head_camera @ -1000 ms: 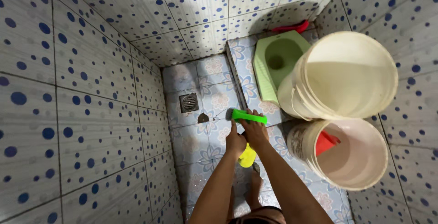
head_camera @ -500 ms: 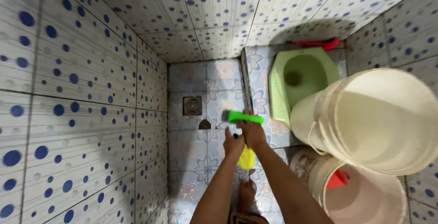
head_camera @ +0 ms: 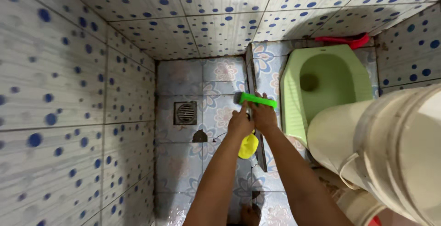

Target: The person scrubs the tiled walls and floor of a bathroom using a green scrubbing brush and a yellow cloth. They dip the brush into a bucket of water and scrub various surfaces including the walls, floor, and a red wall-mounted organizer.

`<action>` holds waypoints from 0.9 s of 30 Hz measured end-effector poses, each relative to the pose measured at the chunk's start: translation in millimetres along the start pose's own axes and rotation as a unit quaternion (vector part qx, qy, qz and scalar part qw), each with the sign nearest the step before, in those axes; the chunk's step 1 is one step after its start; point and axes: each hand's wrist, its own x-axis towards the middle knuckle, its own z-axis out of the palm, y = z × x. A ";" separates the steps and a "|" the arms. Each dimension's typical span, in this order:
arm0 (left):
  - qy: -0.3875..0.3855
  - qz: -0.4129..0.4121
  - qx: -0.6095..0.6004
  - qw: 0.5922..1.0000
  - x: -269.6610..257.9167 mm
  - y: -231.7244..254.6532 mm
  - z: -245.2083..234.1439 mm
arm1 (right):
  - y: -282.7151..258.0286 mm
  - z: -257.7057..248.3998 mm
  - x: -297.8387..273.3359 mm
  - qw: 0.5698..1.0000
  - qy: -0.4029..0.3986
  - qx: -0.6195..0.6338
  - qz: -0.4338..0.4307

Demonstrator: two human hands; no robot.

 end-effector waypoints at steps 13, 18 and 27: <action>0.050 0.027 0.059 0.997 127.4 28.8 104.6 | 91.8 71.8 32.1 0.998 0.049 0.040 -0.012; 0.118 0.002 0.060 0.991 183.6 43.8 105.3 | 109.5 56.7 72.5 0.999 0.028 0.006 -0.021; 0.154 0.006 0.129 0.980 216.5 47.0 110.8 | 109.2 70.4 83.2 0.996 0.040 0.062 0.042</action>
